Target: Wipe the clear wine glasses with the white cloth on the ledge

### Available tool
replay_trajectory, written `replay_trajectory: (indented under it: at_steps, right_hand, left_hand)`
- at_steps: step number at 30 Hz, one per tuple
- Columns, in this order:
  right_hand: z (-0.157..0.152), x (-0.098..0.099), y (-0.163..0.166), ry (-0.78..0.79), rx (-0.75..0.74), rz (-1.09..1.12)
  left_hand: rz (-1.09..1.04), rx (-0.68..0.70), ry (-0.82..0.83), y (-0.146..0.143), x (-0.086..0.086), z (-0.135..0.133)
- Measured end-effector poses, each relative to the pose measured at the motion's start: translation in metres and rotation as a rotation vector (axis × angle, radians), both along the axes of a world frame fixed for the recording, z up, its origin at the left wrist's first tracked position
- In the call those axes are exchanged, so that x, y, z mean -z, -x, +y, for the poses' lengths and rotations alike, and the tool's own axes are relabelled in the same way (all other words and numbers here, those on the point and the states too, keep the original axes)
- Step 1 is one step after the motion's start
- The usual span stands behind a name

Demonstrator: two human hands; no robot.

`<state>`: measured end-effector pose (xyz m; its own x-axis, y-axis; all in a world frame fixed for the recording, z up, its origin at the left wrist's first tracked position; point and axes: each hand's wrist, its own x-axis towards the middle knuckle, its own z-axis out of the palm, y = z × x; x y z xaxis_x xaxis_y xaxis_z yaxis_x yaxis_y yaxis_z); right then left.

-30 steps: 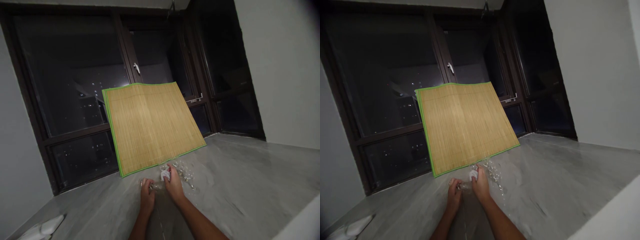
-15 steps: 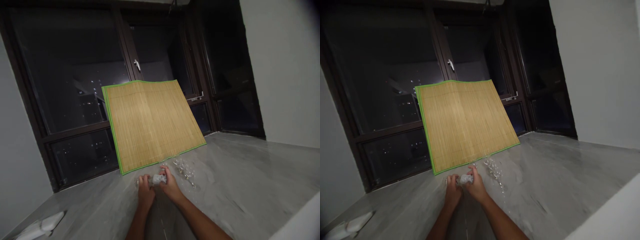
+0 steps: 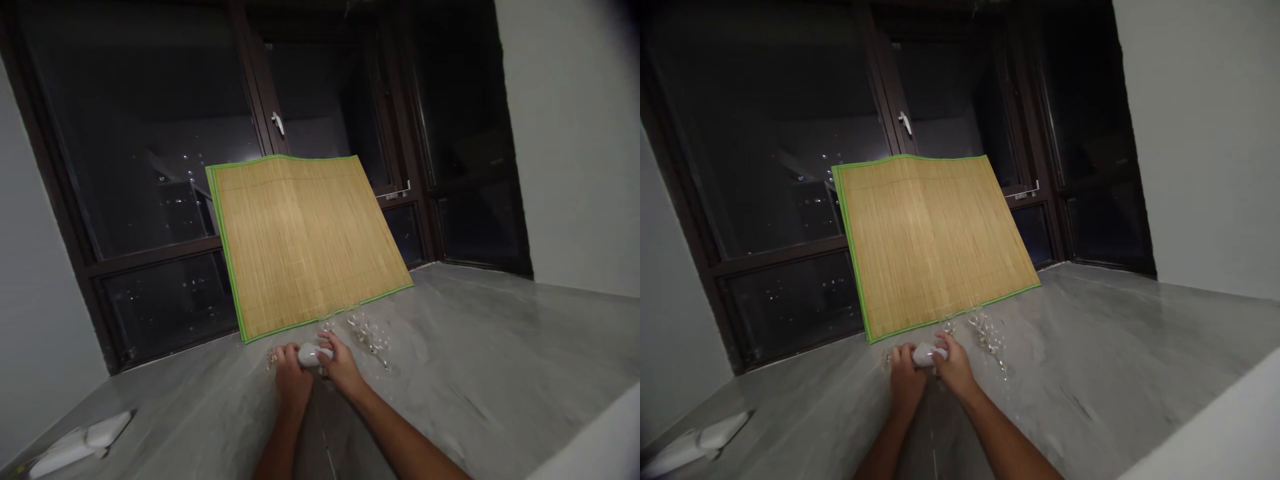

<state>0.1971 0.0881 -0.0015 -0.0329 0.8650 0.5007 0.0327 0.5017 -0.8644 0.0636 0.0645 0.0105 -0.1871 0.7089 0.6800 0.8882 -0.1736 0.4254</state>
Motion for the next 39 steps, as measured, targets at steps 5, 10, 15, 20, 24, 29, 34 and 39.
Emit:
replay_trajectory:
  at_steps: [5,10,15,20,24,29,34,39]
  right_hand:
    - [-0.007,-0.002,0.001,-0.034,-0.261,-0.051]
    - [-0.016,-0.005,-0.002,-0.083,-0.329,-0.189]
    - [-0.017,-0.005,0.0,-0.099,-0.343,-0.215]
    - [-0.021,-0.012,-0.001,-0.083,-0.393,-0.09]
    - [-0.025,-0.022,0.0,-0.004,-0.415,0.103]
    - [-0.024,-0.024,0.003,0.099,-0.399,0.321]
    - [-0.023,-0.021,0.002,0.188,-0.39,0.463]
    - [-0.029,-0.023,0.002,0.299,-0.399,0.581]
  left_hand:
    - [-0.006,0.018,0.045,0.004,0.0,0.002]
    - [-0.039,0.143,0.088,0.011,0.003,0.004]
    - [-0.07,0.246,0.074,0.016,0.009,0.008]
    - [-0.083,0.308,0.03,0.017,0.007,0.008]
    - [-0.162,0.329,-0.004,0.016,0.005,0.007]
    - [-0.255,0.315,-0.039,0.014,0.006,0.009]
    - [-0.363,0.356,-0.011,0.013,0.004,0.01]
    - [-0.527,0.438,-0.019,0.014,0.0,0.012]
